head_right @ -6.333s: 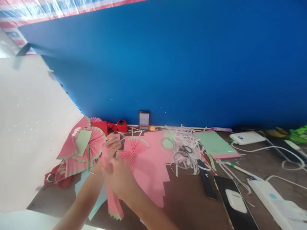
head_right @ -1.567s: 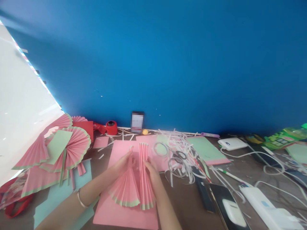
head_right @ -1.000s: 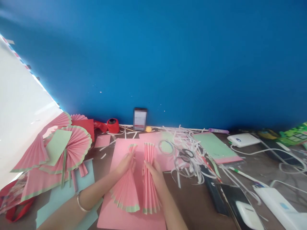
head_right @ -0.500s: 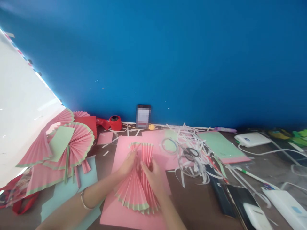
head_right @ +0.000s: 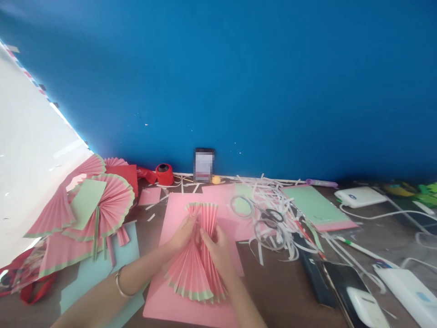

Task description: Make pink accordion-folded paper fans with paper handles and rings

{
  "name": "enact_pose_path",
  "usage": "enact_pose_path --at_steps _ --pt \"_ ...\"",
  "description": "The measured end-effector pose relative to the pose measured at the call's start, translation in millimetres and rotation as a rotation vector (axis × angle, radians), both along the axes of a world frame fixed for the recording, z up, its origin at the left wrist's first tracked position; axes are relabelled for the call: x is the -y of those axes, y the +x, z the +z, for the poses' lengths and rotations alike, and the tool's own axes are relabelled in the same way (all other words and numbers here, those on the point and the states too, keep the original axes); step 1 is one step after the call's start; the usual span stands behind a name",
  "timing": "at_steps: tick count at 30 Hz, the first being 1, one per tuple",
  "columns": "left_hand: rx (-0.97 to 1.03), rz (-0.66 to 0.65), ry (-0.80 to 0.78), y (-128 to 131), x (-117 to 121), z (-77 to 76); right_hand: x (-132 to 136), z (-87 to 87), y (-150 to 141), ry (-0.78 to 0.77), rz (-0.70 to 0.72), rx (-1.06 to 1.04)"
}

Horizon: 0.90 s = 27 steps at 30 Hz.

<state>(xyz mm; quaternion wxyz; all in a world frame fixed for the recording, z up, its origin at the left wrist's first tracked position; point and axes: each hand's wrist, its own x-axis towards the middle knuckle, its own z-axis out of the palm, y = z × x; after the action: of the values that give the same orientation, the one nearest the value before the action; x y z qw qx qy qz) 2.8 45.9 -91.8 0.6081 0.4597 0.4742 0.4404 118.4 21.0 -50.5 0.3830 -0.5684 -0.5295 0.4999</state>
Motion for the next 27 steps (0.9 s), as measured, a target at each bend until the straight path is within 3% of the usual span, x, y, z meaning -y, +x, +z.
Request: enact_pose_path --at_steps 7,17,27 --pt "0.021 -0.03 0.006 -0.2 2.2 4.2 -2.3 -2.7 2.3 -0.012 0.036 -0.072" --pt "0.169 -0.037 -0.099 -0.5 -0.6 -3.2 -0.3 5.7 4.7 -0.052 0.032 0.044" --pt "-0.063 -0.076 0.1 -8.5 0.1 -2.6 1.9 5.3 2.5 -0.062 0.034 0.017"
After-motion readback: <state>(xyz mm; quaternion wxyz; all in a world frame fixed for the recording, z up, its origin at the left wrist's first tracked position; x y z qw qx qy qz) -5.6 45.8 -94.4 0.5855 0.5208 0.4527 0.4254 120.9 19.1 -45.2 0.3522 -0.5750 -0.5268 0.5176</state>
